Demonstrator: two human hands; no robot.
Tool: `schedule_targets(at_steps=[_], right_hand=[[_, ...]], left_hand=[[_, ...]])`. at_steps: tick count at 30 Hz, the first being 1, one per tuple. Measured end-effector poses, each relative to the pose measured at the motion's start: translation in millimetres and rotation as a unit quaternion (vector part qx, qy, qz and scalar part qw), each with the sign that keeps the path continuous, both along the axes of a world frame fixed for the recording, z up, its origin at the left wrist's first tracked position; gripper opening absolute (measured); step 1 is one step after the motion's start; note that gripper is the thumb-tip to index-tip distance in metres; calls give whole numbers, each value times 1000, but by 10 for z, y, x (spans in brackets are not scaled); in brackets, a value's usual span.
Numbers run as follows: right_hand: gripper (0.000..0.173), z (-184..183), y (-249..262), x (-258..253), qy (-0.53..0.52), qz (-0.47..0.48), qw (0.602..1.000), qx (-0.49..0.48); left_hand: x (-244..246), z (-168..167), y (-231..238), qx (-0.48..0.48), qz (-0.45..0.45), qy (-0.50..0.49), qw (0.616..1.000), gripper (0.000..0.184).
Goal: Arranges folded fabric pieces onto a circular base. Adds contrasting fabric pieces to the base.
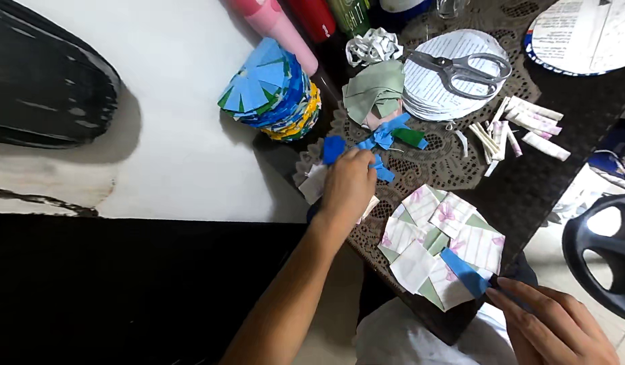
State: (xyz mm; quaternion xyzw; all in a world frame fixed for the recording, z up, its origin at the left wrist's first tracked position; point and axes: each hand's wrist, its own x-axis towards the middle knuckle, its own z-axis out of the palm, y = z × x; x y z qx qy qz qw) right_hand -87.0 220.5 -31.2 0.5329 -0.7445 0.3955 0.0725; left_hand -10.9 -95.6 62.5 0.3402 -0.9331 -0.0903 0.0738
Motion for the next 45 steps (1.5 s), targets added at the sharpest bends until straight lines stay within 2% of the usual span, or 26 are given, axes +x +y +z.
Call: schedule_targets(at_steps=[3,6,9,12,16,21,26,31,33,34,36,37,39,41,43,45], right_hand=[[25,61,-128,-63,9,9,1000,-18],[26,158,-416,-160,6,34,998,-48],[26,312,-899,-259,-34,57,996,-58],[23,441,-1453,-340,-131,71,988,-28],[23,593,-1972,-450,-325,84,941,53],[15,683,-2132,-455,-384,75,919,57],[11,674,-2136,-442,-388,59,919,40],[13,592,-2132,-527,-489,63,870,11],[15,592,-2120,-569,-532,56,845,1],[17,612,-2108,-587,-552,51,832,-1],[18,645,-2082,-612,-581,41,813,-6],[19,659,-2066,-619,-593,40,804,-11],[18,696,-2029,-621,-611,36,791,-21],[17,717,-1981,-582,-622,31,781,-32],[17,742,-1942,-529,-622,24,782,-42],[16,756,-1887,-472,-603,11,796,-51]], left_hand=[[-55,-45,-125,9,5,-58,998,13],[-54,-147,-197,28,17,-19,999,11],[-37,-107,-194,160,73,48,983,12],[-5,-118,-159,292,106,147,939,10],[-22,-22,-50,384,129,235,884,4],[-3,52,10,429,134,273,851,4],[-16,38,42,416,124,265,861,2],[-47,56,44,432,139,263,852,2],[-39,34,1,396,141,253,871,1],[-28,6,-28,344,139,239,897,3],[1,-46,-39,182,125,198,955,11],[23,-67,-11,111,103,184,971,17],[47,-96,135,28,32,200,979,23],[33,-134,390,-12,-28,239,971,27],[-29,-206,599,-50,-51,267,961,39],[-104,-291,691,-67,-45,285,955,43]])
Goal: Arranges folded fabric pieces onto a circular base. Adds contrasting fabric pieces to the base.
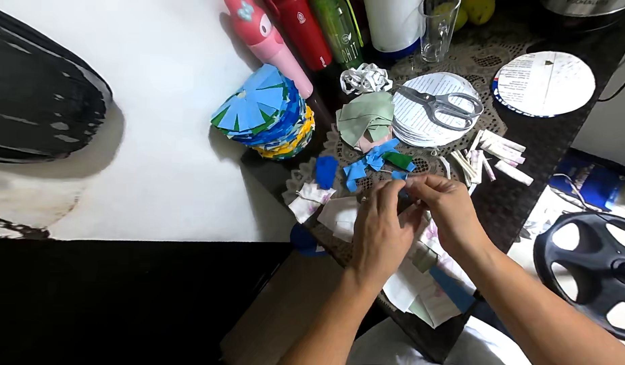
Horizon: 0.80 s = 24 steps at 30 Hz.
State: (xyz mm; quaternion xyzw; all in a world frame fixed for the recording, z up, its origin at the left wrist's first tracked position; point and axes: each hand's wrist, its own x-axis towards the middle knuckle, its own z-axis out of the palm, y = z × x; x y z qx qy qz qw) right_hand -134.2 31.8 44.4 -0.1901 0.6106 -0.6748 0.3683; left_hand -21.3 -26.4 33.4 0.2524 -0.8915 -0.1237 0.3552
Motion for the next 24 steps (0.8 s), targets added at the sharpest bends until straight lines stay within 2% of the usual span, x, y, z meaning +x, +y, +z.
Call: schedule_targets(at_steps=[3,5,7,9,11,13,16,17,19,21,24], right_hand=[[12,16,120,38,112,-15,994,6],[13,27,242,17,221,-11,975,19],[16,34,373,-23,269,-3,963,25],[17,20,515,-74,274,12,962,21],[19,-11,652,-102,305,25,952,26],[25,-51,752,-69,387,23,921,36],[26,-81,824,15,531,5,847,36],[27,-81,852,27,550,0,834,40],[28,-78,929,-1,538,-22,842,28],[25,-60,1018,-68,504,-48,862,21],[27,-8,1112,-128,457,-41,888,43]], left_hand=[[-62,-55,33,48,10,55,997,27],[-66,-53,49,174,-16,108,979,18],[-55,12,82,374,-57,140,915,15],[-59,108,130,557,-79,164,810,16],[-73,151,186,658,-84,186,725,19],[-82,134,261,692,-99,205,685,22],[-133,145,405,704,-87,223,669,17],[-147,159,437,712,-77,228,659,18],[-150,194,454,733,-63,223,639,22],[-120,217,449,743,-64,204,634,22],[-57,232,453,722,-90,168,664,20]])
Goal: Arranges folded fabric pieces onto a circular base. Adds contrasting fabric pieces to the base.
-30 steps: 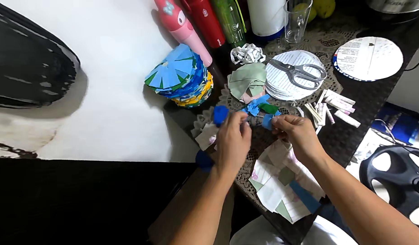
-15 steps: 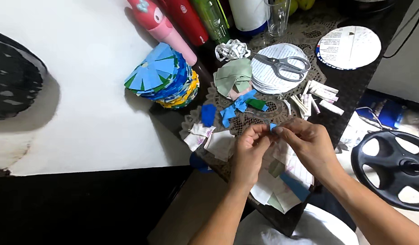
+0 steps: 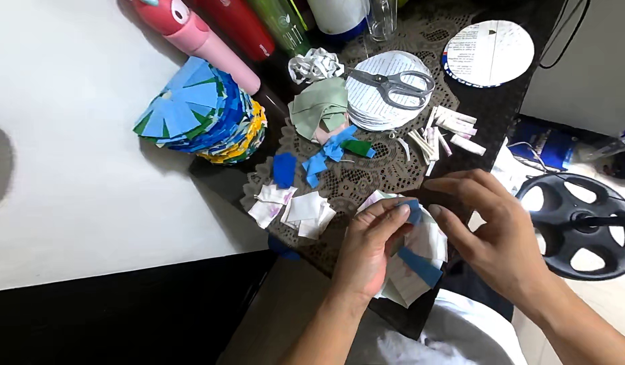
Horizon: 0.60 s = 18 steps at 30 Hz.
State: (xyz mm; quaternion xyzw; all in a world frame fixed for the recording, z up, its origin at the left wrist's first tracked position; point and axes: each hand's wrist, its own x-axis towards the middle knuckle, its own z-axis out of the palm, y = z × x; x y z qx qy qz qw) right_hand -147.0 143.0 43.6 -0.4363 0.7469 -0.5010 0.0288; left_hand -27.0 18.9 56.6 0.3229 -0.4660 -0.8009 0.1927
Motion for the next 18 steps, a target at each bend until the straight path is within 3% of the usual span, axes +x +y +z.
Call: schedule_targets(at_steps=[4,8,14,18], right_hand=[[28,9,37,38,17,13,1000,1],[13,12,41,62,18,17,1000,-4],[16,-84,245,247,-90,-3,996,19],[21,-277,489,436,-154,-31,987,35]], left_hand=[[56,9,34,-100,-49,-11,994,18],[87,1,57,-151,-89,-10,984,12],[181,-41,112,-148,-137,-31,979,7],[272,-110,157,-239,-192,-74,949,7]])
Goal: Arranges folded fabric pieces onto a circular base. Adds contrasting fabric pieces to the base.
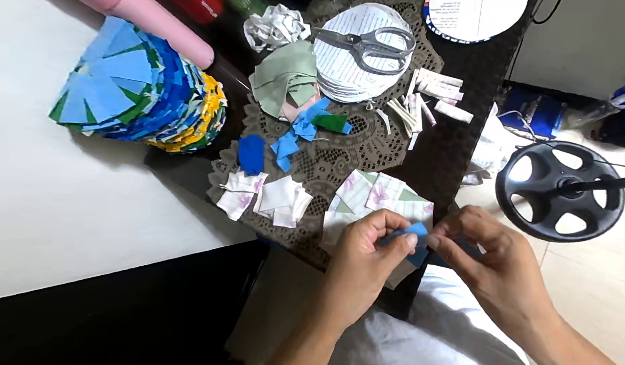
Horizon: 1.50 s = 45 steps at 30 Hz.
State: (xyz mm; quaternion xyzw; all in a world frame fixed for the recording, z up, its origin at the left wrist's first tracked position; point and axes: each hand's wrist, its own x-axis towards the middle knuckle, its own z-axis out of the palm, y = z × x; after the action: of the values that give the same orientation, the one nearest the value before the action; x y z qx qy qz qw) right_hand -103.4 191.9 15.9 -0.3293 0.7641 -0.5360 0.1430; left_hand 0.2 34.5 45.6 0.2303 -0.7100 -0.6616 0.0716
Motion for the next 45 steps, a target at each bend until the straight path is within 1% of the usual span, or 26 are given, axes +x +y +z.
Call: schedule_targets(at_steps=[1,3,5,6,8,12,18,26,28,33,38,43,45], right_hand=[[22,-54,50,52,-14,-5,1000,3],[21,-172,124,157,-34,-18,999,12],[21,-283,161,249,-36,-29,999,17],[22,-327,169,283,-30,-34,999,19],[22,-386,171,323,-8,-41,999,25],[23,-448,159,330,41,-48,998,32],[25,-482,157,325,61,-52,996,35],[23,-520,313,279,8,-68,998,15],[22,-543,339,268,10,-72,997,6],[19,-567,341,265,45,-68,997,-13],[14,-549,264,286,102,-73,992,-2],[12,-522,152,256,182,-70,981,8],[12,-518,121,247,196,-67,978,14]], left_hand=[[24,-15,11,-46,-16,-16,999,7],[60,-46,48,-180,-43,-54,981,12],[75,-88,100,-310,-61,-80,946,15],[72,-111,123,-355,-65,-83,929,14],[54,-135,147,-407,-74,-91,906,12],[9,-154,154,-461,-84,-89,879,16],[-65,-166,150,-486,-96,-88,864,13],[-89,-196,122,-486,-103,-95,863,14],[-90,-198,122,-489,-102,-95,861,15],[-104,-198,124,-494,-104,-99,857,14],[-139,-167,124,-500,-117,-109,851,12],[-167,-150,120,-508,-125,-115,844,12],[-174,-148,121,-510,-126,-117,843,11]])
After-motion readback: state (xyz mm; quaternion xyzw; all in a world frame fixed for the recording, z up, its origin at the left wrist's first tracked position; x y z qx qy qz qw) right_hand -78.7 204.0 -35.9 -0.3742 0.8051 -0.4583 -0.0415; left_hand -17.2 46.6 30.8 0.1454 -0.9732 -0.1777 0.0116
